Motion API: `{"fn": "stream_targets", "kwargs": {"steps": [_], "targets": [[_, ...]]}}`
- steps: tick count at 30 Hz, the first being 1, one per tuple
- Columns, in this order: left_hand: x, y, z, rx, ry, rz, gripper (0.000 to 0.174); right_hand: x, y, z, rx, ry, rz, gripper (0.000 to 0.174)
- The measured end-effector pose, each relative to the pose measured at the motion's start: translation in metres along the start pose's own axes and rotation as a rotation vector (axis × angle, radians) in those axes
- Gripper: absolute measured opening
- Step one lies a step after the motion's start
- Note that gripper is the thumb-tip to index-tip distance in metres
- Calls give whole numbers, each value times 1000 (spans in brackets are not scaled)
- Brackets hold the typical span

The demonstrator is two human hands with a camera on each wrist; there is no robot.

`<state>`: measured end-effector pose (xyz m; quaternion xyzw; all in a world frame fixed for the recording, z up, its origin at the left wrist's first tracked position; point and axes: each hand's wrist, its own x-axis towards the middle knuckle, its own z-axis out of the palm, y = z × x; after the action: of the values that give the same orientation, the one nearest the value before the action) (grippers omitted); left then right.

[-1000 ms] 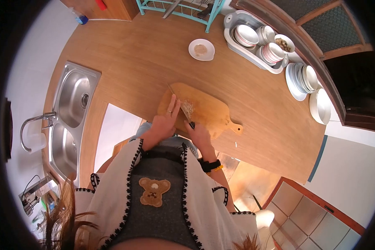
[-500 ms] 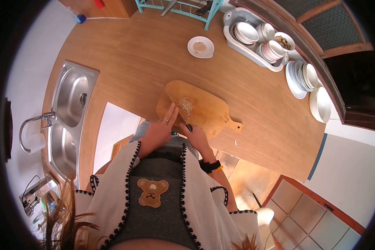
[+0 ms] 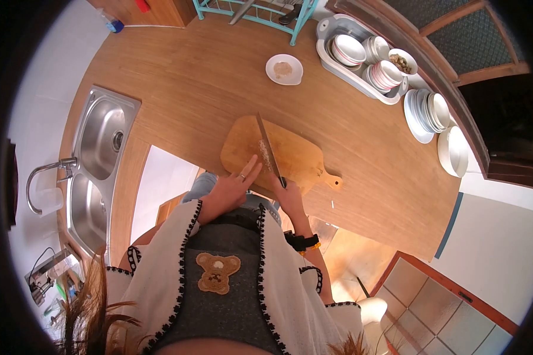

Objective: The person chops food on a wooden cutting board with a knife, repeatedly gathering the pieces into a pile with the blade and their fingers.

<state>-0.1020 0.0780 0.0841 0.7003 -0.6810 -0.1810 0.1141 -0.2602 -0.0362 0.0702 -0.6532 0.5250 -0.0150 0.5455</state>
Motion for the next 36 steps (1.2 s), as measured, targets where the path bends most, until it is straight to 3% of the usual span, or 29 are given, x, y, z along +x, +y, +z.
{"fn": "stream_targets", "kwargs": {"steps": [2, 7, 15, 21, 25, 33, 36], "targets": [[-1, -1, 4, 12, 18, 1, 75, 6, 1, -6, -7, 8, 37, 49], [-5, -5, 11, -13, -10, -21, 69, 15, 3, -15, -313, 139, -73, 52], [1, 0, -2, -30, 1, -51, 76, -4, 6, 1, -264, 35, -70, 51], [12, 6, -5, -60, 88, 70, 83, -7, -1, 0, -190, -14, -107, 49], [12, 7, 0, -2, 19, 107, 86, -5, 3, 7, -238, -22, -182, 48], [11, 4, 2, -23, -42, 103, 91, -5, 3, 9, -321, -16, -154, 45], [13, 6, -12, -139, -190, 63, 94, -6, -1, 6, -415, -2, -154, 45]]}}
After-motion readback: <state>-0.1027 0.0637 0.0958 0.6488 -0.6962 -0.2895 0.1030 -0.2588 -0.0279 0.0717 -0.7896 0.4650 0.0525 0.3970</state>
